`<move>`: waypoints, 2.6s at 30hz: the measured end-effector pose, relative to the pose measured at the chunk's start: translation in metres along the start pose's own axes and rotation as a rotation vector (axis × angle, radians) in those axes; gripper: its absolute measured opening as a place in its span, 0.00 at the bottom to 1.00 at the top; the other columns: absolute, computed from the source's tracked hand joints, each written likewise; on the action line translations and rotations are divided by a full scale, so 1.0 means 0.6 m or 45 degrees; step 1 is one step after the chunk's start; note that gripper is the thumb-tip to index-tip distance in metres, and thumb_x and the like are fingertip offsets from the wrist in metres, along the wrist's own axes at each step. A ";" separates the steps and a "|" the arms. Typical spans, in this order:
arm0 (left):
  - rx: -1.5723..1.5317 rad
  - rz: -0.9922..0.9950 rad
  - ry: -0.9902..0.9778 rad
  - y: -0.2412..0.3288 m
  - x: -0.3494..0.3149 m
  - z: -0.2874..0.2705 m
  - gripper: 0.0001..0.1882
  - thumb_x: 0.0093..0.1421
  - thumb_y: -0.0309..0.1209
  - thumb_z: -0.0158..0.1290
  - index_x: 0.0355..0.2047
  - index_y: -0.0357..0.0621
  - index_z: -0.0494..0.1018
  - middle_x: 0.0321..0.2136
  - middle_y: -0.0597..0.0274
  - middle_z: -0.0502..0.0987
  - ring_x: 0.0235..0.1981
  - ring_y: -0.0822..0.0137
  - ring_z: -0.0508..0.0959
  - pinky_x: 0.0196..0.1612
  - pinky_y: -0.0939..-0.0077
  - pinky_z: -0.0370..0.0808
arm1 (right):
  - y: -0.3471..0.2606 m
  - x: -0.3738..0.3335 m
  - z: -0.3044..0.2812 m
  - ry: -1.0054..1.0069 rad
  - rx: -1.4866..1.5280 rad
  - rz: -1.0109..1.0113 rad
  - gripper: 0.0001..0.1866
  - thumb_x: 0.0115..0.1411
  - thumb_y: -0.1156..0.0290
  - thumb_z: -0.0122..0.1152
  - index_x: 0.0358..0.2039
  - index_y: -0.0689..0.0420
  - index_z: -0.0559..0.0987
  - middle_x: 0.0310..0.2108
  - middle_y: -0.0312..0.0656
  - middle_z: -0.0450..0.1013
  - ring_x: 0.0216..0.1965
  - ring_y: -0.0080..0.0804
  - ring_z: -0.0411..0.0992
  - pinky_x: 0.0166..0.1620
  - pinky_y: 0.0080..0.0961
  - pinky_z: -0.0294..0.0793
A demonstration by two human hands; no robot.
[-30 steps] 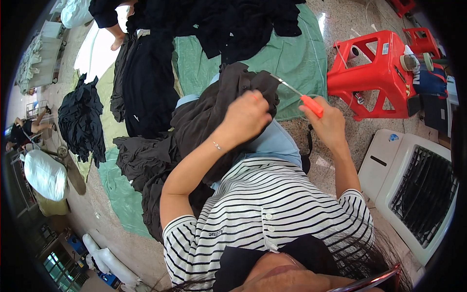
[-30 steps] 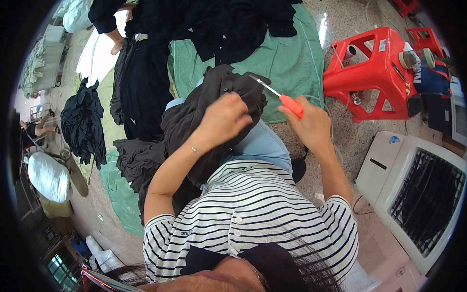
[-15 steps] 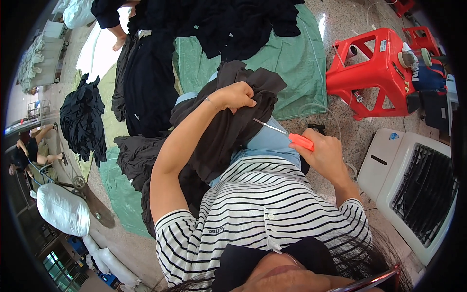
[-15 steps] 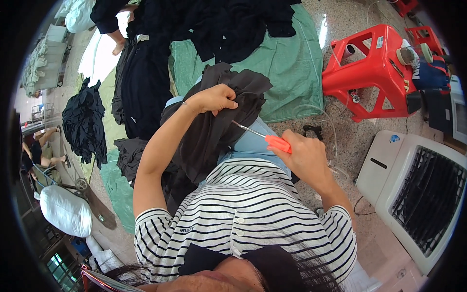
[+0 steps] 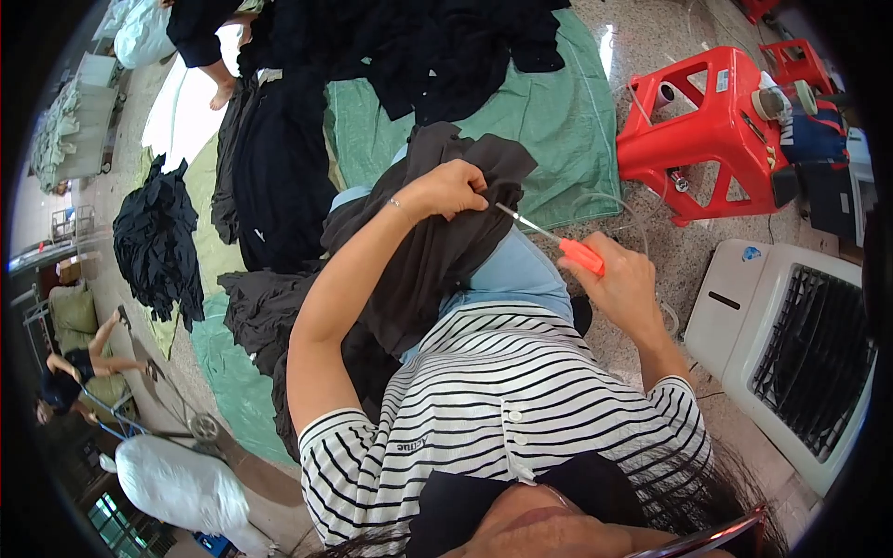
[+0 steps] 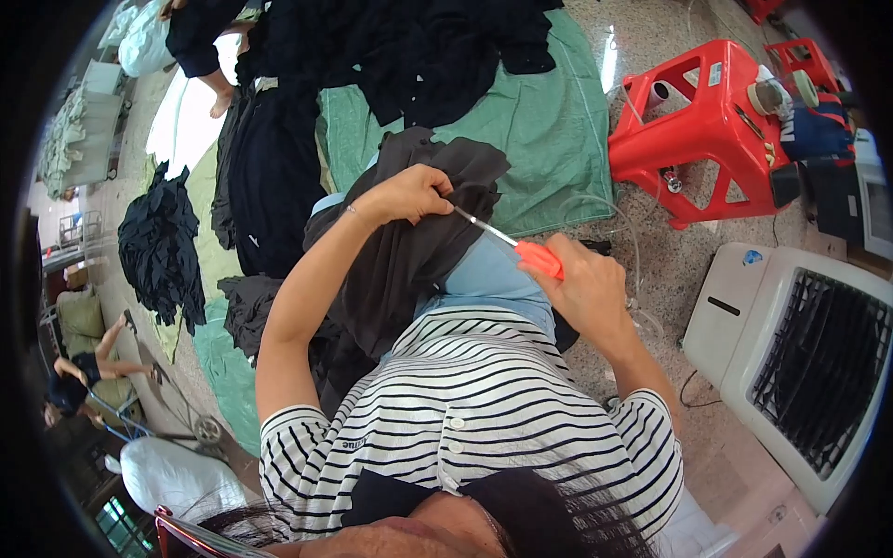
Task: The person trims loose threads from dark garments using a handheld thread cutter and stacks the trimmed garments into a pile on the floor.
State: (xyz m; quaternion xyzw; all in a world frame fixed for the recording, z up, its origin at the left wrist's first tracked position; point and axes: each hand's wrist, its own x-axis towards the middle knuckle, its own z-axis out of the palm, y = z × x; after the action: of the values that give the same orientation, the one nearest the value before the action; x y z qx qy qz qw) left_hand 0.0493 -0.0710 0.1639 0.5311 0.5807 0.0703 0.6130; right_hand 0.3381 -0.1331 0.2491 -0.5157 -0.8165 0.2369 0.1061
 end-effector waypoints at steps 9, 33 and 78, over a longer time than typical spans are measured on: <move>-0.052 -0.052 0.059 -0.011 0.045 0.012 0.11 0.58 0.33 0.59 0.34 0.35 0.79 0.24 0.59 0.77 0.24 0.68 0.76 0.27 0.71 0.70 | 0.017 -0.007 -0.001 0.050 -0.049 0.082 0.19 0.57 0.52 0.66 0.28 0.55 0.74 0.22 0.46 0.75 0.24 0.52 0.74 0.26 0.42 0.70; 0.618 -0.247 0.752 -0.026 0.057 -0.111 0.24 0.48 0.50 0.64 0.37 0.44 0.83 0.35 0.53 0.82 0.44 0.52 0.79 0.47 0.60 0.76 | 0.078 0.033 0.022 0.264 0.040 0.458 0.21 0.61 0.46 0.60 0.34 0.52 0.75 0.23 0.53 0.75 0.29 0.59 0.74 0.30 0.50 0.70; 0.191 0.211 3.009 -0.421 -0.970 -0.194 0.11 0.64 0.26 0.56 0.45 0.35 0.75 0.36 0.64 0.79 0.36 0.73 0.74 0.42 0.76 0.71 | 0.019 0.138 0.076 0.292 0.111 -0.048 0.18 0.65 0.60 0.60 0.48 0.59 0.78 0.33 0.51 0.76 0.34 0.44 0.75 0.39 0.35 0.72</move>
State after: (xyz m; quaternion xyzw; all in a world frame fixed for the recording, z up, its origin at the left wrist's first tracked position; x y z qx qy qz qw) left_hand -0.3600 -0.5215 0.3774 0.2075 0.7532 0.5221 -0.3422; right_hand 0.2913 -0.0680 0.1980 -0.5188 -0.7975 0.2097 0.2256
